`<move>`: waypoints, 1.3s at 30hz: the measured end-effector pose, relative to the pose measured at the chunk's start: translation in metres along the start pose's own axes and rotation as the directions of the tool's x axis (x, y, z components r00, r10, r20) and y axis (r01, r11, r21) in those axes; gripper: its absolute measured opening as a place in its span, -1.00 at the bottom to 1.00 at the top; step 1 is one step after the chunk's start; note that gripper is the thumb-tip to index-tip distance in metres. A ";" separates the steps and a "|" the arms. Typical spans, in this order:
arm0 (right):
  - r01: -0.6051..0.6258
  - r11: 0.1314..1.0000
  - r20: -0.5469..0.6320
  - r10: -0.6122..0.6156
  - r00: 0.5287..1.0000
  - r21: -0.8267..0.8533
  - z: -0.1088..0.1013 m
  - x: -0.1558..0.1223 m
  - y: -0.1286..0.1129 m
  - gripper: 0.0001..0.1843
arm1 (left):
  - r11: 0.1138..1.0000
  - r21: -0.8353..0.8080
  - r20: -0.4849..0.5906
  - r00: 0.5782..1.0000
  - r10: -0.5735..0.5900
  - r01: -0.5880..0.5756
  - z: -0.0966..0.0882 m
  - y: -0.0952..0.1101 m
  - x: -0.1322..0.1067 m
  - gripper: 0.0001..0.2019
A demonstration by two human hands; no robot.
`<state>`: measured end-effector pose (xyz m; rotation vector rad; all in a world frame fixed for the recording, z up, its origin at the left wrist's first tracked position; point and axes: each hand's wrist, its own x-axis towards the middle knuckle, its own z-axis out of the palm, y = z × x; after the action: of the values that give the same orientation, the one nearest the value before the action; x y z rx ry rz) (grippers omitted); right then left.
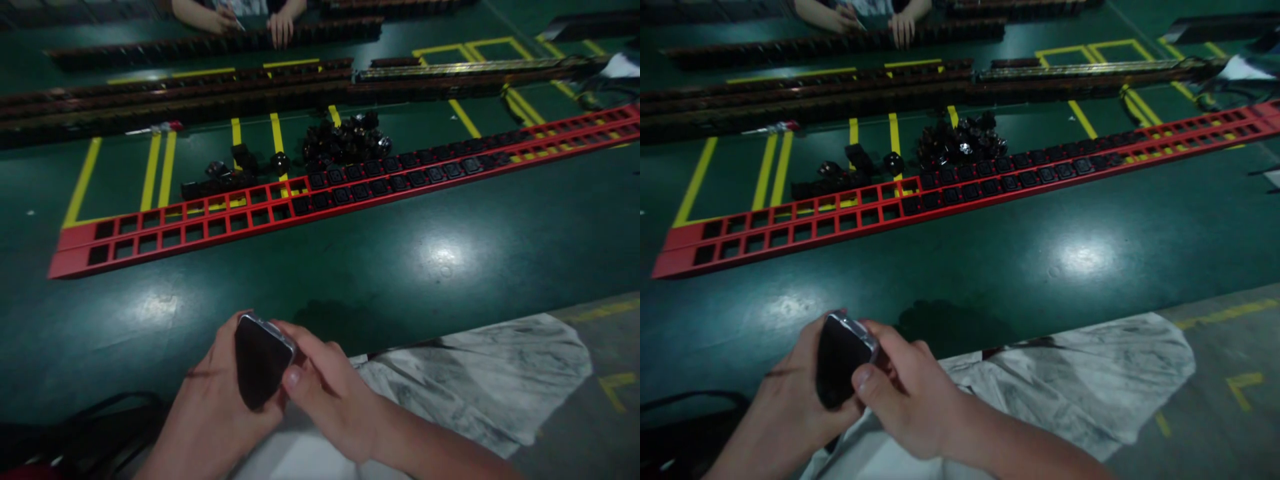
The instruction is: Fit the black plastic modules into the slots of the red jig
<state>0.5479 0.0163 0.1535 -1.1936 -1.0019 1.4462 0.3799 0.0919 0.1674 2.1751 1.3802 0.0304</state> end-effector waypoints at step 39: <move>-0.049 0.982 -0.279 -0.003 0.960 -0.181 -0.035 0.075 0.047 -0.70 | 0.766 0.043 -0.085 0.767 -0.636 0.641 0.006 -0.258 -0.143 -0.76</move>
<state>0.5707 0.0813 0.0882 -1.5029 -0.9434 1.1788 0.1008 0.0505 0.0805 1.6476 2.1245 -0.2092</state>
